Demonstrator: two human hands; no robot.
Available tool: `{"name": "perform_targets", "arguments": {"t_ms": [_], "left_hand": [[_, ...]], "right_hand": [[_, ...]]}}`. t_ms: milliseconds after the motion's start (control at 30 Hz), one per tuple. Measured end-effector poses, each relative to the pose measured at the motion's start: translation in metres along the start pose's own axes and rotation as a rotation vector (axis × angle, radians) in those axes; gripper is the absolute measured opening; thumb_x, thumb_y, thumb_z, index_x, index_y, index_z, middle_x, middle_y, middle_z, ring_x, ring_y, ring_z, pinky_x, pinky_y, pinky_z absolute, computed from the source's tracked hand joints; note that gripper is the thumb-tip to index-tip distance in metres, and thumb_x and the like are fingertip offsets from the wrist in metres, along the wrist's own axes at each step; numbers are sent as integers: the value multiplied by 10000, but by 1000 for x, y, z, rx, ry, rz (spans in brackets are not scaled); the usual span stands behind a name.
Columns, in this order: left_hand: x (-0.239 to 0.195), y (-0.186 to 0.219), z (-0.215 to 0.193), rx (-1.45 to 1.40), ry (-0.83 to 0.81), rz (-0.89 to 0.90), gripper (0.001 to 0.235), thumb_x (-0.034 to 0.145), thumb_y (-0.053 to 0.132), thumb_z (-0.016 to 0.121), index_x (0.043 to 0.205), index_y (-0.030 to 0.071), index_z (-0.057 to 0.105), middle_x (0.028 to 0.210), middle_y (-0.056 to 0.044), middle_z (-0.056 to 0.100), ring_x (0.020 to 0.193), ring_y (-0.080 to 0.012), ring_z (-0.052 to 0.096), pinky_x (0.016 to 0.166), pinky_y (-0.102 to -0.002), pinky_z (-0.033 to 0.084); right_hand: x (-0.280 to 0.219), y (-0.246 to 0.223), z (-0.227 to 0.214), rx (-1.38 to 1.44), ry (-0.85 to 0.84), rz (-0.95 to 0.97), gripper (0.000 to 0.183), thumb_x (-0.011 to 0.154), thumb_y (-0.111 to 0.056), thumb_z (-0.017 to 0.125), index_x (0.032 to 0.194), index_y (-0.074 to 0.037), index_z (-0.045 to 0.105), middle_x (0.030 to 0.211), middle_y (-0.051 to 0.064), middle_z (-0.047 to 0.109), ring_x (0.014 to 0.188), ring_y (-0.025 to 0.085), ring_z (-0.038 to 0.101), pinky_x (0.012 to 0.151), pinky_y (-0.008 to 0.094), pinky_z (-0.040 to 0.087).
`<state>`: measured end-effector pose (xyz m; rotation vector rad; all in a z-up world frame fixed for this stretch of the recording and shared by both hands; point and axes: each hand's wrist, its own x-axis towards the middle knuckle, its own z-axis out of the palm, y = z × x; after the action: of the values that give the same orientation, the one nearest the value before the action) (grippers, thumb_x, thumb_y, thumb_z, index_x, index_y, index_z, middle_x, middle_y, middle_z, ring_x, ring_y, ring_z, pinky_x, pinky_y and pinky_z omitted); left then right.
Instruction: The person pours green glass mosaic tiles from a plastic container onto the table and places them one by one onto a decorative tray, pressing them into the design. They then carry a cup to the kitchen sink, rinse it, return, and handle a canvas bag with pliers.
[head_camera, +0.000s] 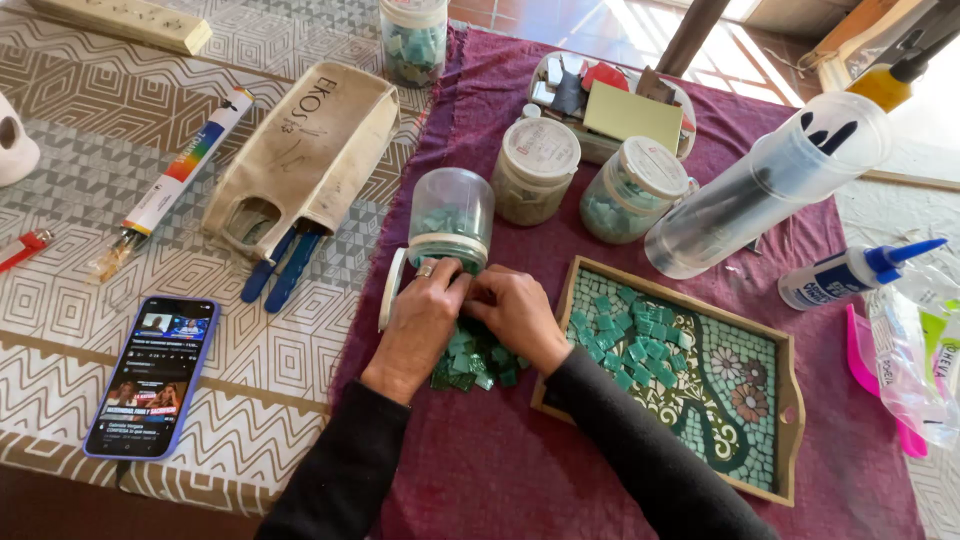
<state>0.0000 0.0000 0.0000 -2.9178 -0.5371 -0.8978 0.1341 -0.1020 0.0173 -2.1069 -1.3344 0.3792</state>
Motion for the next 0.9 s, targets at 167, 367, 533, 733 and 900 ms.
{"name": "perform_targets", "arguments": {"t_ms": [167,367,533,733,900], "left_hand": [[5,-7,-8,53,110,60,29,909,191,672,927,193,649,1010,19,587,887,-171,655,725,-261,553],[6,-9,4,68,220,108,118,1016,283,631,969,176,615,915,10,552,833,-185,640,704,-290,542],[8,2,-29,-646,220,-158,267,992,102,693,1250,51,646,987,-132,722,894,-307,747,766,-392,622],[8,7,-31,-1260,168,-424,306,931,-57,644,1234,-56,685,943,-227,774,730,-278,799,601,-328,692],[6,6,-32,-1493,127,-604,196,925,-85,621,1084,-145,717,917,-307,775,764,-313,801,650,-371,693]], "right_hand": [[-24,1,-43,473,138,-26,65,856,-101,771,903,-71,736,893,87,737,800,179,704,668,304,572],[-44,12,-70,487,38,43,234,974,-46,566,1185,-25,666,998,141,751,886,274,720,680,366,576],[-36,1,-68,-162,-76,-208,280,919,-298,675,1191,-242,711,871,64,700,784,378,705,673,542,573],[-19,21,-42,-276,-107,-481,175,967,-240,560,839,-165,653,746,22,602,648,320,672,567,426,558],[-26,13,-51,121,23,-285,80,920,-269,745,928,-191,730,711,-12,576,609,201,622,516,334,515]]}}
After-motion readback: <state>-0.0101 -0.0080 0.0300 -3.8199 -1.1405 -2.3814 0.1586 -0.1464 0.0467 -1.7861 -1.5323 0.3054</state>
